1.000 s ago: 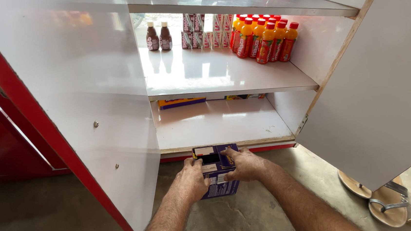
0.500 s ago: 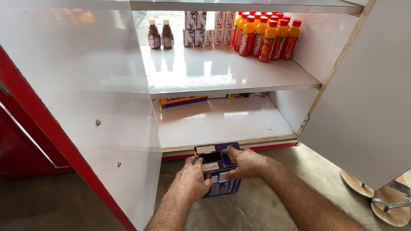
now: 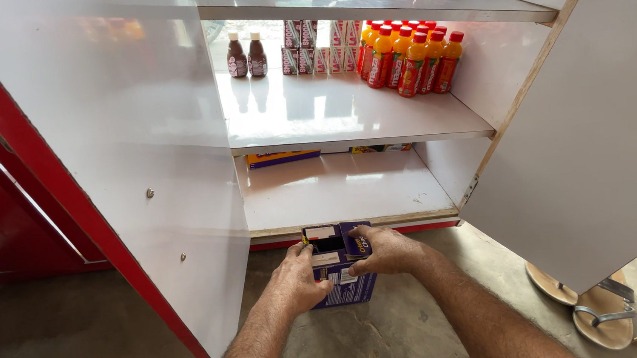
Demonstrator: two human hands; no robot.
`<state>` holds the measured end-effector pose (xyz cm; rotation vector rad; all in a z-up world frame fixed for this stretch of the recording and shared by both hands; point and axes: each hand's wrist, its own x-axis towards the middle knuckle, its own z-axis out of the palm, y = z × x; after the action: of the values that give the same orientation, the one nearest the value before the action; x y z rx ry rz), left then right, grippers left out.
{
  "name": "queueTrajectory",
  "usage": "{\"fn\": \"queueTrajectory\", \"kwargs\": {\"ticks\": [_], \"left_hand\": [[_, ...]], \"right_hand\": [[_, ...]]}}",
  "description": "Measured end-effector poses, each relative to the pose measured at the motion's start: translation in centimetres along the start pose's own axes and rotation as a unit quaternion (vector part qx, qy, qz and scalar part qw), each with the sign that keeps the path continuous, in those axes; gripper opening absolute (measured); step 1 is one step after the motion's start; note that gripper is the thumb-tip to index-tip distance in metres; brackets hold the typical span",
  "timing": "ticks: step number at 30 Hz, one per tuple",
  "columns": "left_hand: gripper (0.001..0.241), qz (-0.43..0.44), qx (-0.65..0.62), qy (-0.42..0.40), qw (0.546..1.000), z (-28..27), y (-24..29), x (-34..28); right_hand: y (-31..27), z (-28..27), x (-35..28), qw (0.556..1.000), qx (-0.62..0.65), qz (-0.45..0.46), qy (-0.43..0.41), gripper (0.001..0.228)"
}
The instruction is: Organizing chocolate boxes and other grocery items on store shelves.
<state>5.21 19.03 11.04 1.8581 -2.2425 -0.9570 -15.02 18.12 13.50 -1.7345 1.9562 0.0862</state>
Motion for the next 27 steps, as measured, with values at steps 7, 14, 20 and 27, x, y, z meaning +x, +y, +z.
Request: {"fn": "queueTrajectory", "kwargs": {"ticks": [7,14,20,27], "left_hand": [[0.087,0.005,0.016,0.000,1.000,0.1,-0.3,-0.2],[0.081,0.002,0.038,-0.001,0.999,0.5,-0.7,0.1],[0.078,-0.011,0.010,0.011,1.000,-0.1,0.0,-0.2],[0.074,0.008,-0.023,0.107,0.994,0.1,1.1,1.2]], "right_hand": [[0.1,0.1,0.0,1.000,-0.004,-0.017,-0.003,0.097],[-0.3,0.5,0.0,1.000,-0.014,-0.011,-0.010,0.098],[0.2,0.9,1.2,1.000,0.001,-0.013,0.023,0.092],[-1.6,0.3,-0.4,0.992,0.062,0.028,0.109,0.104]]}}
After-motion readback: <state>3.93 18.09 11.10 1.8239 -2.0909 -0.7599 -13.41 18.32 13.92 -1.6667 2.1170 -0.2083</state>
